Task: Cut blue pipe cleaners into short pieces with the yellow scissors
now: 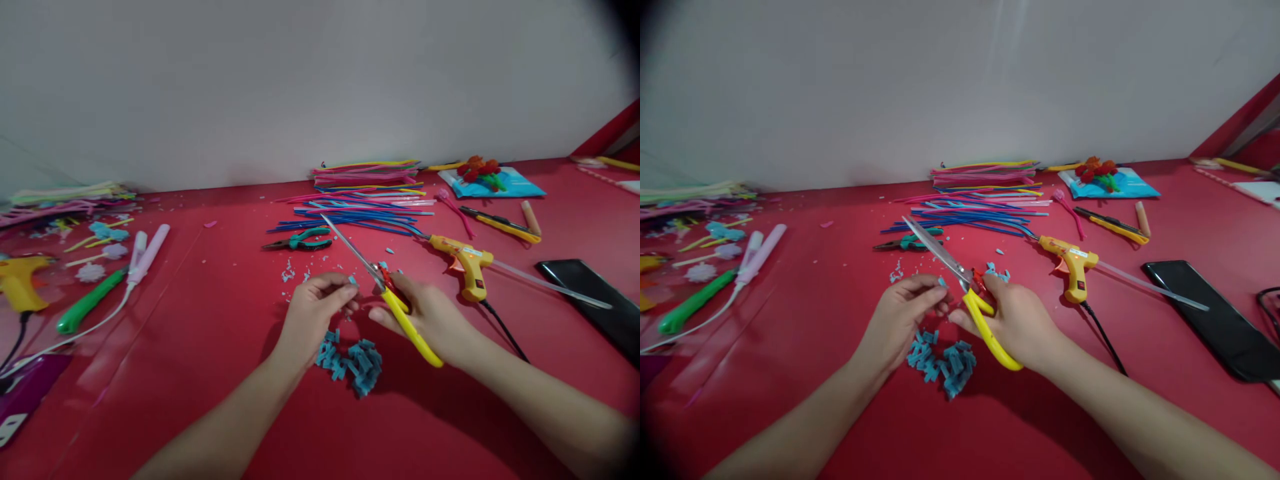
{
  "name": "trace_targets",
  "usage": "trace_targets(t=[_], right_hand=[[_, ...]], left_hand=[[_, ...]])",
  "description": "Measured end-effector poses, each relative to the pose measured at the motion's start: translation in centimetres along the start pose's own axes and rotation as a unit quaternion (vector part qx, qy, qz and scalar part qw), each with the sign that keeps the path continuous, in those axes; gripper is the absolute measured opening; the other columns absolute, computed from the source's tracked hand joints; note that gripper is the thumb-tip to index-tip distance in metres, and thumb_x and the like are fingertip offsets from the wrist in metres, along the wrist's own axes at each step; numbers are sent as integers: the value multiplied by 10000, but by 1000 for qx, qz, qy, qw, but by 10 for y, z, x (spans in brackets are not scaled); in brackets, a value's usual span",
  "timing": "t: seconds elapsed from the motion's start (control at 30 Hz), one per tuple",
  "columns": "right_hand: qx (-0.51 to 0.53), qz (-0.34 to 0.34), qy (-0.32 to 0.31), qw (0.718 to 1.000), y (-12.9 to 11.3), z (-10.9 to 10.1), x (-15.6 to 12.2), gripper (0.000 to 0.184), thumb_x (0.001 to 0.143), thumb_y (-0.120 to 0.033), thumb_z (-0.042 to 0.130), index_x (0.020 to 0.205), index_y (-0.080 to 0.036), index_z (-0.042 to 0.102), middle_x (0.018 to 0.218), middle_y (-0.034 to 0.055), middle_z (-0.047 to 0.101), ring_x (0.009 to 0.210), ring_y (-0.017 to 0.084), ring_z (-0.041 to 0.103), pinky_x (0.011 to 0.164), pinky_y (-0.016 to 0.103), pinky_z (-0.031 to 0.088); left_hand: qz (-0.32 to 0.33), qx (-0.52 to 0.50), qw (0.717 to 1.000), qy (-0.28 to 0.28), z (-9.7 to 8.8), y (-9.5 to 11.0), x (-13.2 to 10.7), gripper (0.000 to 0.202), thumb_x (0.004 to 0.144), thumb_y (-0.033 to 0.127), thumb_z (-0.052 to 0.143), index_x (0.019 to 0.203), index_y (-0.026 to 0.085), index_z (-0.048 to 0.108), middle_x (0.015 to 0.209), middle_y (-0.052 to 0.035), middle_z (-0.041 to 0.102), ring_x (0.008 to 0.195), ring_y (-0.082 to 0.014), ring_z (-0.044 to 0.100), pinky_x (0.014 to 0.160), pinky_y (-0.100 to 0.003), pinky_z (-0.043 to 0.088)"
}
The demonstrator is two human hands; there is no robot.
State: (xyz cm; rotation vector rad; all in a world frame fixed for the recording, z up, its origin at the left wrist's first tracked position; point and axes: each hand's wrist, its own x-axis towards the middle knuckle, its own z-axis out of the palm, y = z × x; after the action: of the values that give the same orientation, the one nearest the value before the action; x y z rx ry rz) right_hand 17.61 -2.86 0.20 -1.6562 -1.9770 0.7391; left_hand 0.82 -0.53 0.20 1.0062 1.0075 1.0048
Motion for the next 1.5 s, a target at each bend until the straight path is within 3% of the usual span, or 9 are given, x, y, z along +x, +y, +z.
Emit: trace_targets(t=[0.17, 0.4, 1.5], right_hand=[[-216, -43, 11, 975, 7, -5, -2, 396, 696, -587, 409, 788, -201, 406, 542, -12, 511, 479, 141, 486, 448, 227, 229], [-310, -88, 7, 947, 14, -4, 0, 365, 752, -543, 347, 774, -186, 419, 577, 27, 561, 506, 162, 519, 460, 249, 199], [-338, -120, 28, 933, 17, -5, -2, 309, 796, -462, 306, 742, -178, 413, 518, 17, 532, 429, 130, 462, 453, 257, 143]], left_hand=[[66, -65, 994, 61, -7, 7, 3, 105, 639, 180, 623, 730, 137, 592, 644, -13, 613, 564, -101, 553, 560, -229, 443], [99, -60, 992, 58, -12, 11, 4, 62, 672, 169, 593, 724, 150, 620, 636, 0, 597, 569, -85, 538, 573, -213, 432], [95, -85, 991, 44, -12, 13, 3, 57, 679, 149, 587, 714, 168, 628, 642, 10, 608, 581, -82, 546, 593, -211, 434]])
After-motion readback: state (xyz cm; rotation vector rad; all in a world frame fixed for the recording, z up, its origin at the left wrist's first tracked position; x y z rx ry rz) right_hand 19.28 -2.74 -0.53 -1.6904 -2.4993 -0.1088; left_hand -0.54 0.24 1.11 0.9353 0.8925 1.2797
